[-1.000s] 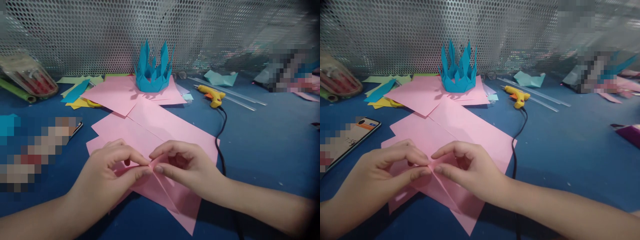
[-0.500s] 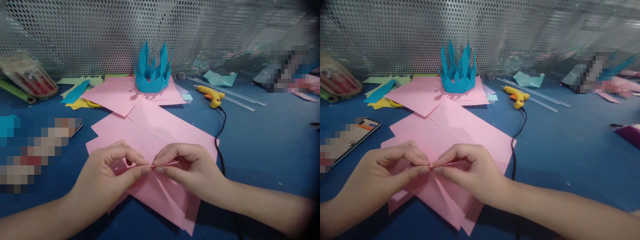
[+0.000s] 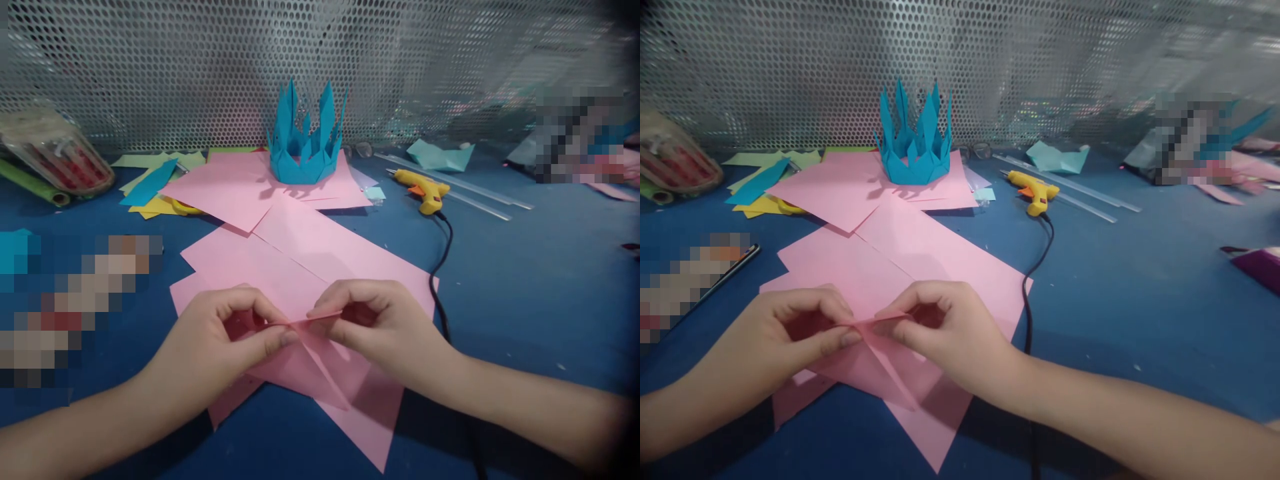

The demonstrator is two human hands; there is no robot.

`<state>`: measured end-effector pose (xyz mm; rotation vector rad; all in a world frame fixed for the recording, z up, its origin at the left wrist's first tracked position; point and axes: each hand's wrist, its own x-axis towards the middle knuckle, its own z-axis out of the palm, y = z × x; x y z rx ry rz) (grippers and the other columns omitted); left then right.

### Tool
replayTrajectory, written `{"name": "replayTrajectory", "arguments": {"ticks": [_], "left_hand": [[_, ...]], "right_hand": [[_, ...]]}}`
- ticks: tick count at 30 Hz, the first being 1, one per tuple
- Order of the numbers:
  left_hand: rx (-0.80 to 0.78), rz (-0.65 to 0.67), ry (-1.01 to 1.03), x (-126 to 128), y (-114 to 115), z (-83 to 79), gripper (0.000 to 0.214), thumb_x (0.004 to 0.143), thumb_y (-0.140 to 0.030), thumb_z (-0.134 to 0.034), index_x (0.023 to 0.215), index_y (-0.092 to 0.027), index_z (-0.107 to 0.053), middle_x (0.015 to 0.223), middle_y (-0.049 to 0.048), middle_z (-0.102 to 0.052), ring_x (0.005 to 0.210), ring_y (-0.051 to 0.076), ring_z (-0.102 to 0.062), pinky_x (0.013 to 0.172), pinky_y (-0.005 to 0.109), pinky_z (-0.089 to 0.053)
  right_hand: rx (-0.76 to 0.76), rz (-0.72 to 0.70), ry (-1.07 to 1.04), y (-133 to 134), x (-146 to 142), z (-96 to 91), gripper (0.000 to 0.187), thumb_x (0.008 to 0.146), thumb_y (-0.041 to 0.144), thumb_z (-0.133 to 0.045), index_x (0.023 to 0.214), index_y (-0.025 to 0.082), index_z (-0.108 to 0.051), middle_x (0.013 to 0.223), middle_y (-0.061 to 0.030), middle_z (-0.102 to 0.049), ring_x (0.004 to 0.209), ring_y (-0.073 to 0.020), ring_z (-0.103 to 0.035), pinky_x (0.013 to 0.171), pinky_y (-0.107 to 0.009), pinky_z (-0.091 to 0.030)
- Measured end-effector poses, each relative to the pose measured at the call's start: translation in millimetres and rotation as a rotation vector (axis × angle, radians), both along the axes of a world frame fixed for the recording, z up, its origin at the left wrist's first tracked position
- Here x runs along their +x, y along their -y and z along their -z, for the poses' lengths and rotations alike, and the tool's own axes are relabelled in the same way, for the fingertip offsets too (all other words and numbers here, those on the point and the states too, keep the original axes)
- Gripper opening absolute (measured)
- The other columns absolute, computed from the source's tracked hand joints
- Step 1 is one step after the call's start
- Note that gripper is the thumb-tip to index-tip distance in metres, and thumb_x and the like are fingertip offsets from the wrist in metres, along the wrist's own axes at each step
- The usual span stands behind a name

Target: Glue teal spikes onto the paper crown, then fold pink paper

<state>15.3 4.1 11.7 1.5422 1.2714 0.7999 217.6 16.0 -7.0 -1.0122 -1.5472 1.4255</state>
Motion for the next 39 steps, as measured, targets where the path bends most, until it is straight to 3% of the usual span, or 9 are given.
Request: {"name": "replayTrajectory", "arguments": {"ticks": [8,13,20,26,31,35,39], "left_hand": [[-0.066,0.014,0.003,0.9,-1.9,-0.4,0.017,0.073,-0.032,-0.072,0.06,-0.023,-0.067,0.046,-0.0089,-0.051,0.038,0.005,-0.04,0.033,0.012,-0.031],[-0.049,0.002,0.014,-0.7,-0.7,0.3,0.016,0.075,-0.031,-0.071,0.062,-0.024,-0.067,0.047,-0.0094,-0.049,0.042,0.006,-0.041,0.033,0.011,-0.029],[-0.074,0.105,0.021,-1.5,2.2,1.0,0.007,0.067,-0.024,-0.08,0.068,-0.029,-0.076,0.069,-0.0063,-0.069,0.067,0.009,-0.063,0.063,0.013,-0.048],[-0.112,0.08,0.042,-2.1,-1.0,3.1,0.007,0.069,-0.025,-0.078,0.064,-0.028,-0.076,0.056,-0.0074,-0.061,0.046,0.005,-0.049,0.044,0.012,-0.038],[-0.141,0.038,0.065,-5.2,-2.9,4.6,0.01,0.071,-0.03,-0.078,0.063,-0.026,-0.075,0.06,-0.0054,-0.065,0.054,0.008,-0.055,0.051,0.013,-0.044],[-0.16,0.026,0.066,-5.7,-3.2,3.4,0.015,0.072,-0.034,-0.078,0.06,-0.025,-0.074,0.052,-0.0066,-0.058,0.041,0.005,-0.038,0.039,0.014,-0.032],[-0.189,0.051,-0.026,-3.9,-2.1,0.8,0.013,0.073,-0.037,-0.076,0.067,-0.026,-0.074,0.054,-0.0066,-0.06,0.045,0.007,-0.042,0.04,0.016,-0.03]], "right_hand": [[-0.07,0.002,-0.024,0.7,-0.7,1.8,0.004,0.072,0.019,-0.074,0.07,0.019,-0.071,0.067,-0.0005,-0.07,0.06,-0.0102,-0.061,0.055,-0.02,-0.051],[-0.029,0.022,-0.048,0.7,-1.4,-0.1,0.005,0.072,0.018,-0.074,0.068,0.019,-0.071,0.066,-0.0003,-0.07,0.06,-0.0102,-0.063,0.056,-0.02,-0.053],[-0.009,0.008,-0.073,4.7,-1.5,-2.1,0.005,0.071,0.017,-0.075,0.069,0.02,-0.072,0.068,-0.0005,-0.071,0.062,-0.011,-0.065,0.057,-0.02,-0.054],[-0.065,-0.032,-0.02,0.3,-0.3,-2.6,0.006,0.069,0.018,-0.078,0.072,0.018,-0.073,0.067,-0.0007,-0.071,0.06,-0.0102,-0.061,0.055,-0.019,-0.05],[-0.109,-0.026,-0.056,-2.2,-0.6,-4.1,0.007,0.072,0.017,-0.074,0.067,0.019,-0.07,0.067,-0.0002,-0.07,0.061,-0.0107,-0.064,0.058,-0.02,-0.053],[-0.114,-0.014,-0.102,-1.6,-1.4,-6.0,0.01,0.07,0.015,-0.077,0.064,0.019,-0.07,0.066,0.0003,-0.07,0.06,-0.0097,-0.063,0.059,-0.019,-0.054],[-0.091,-0.015,-0.108,-1.4,-0.4,-6.5,0.008,0.07,0.016,-0.077,0.066,0.02,-0.07,0.067,0.0002,-0.07,0.062,-0.0109,-0.064,0.058,-0.02,-0.054]]}}
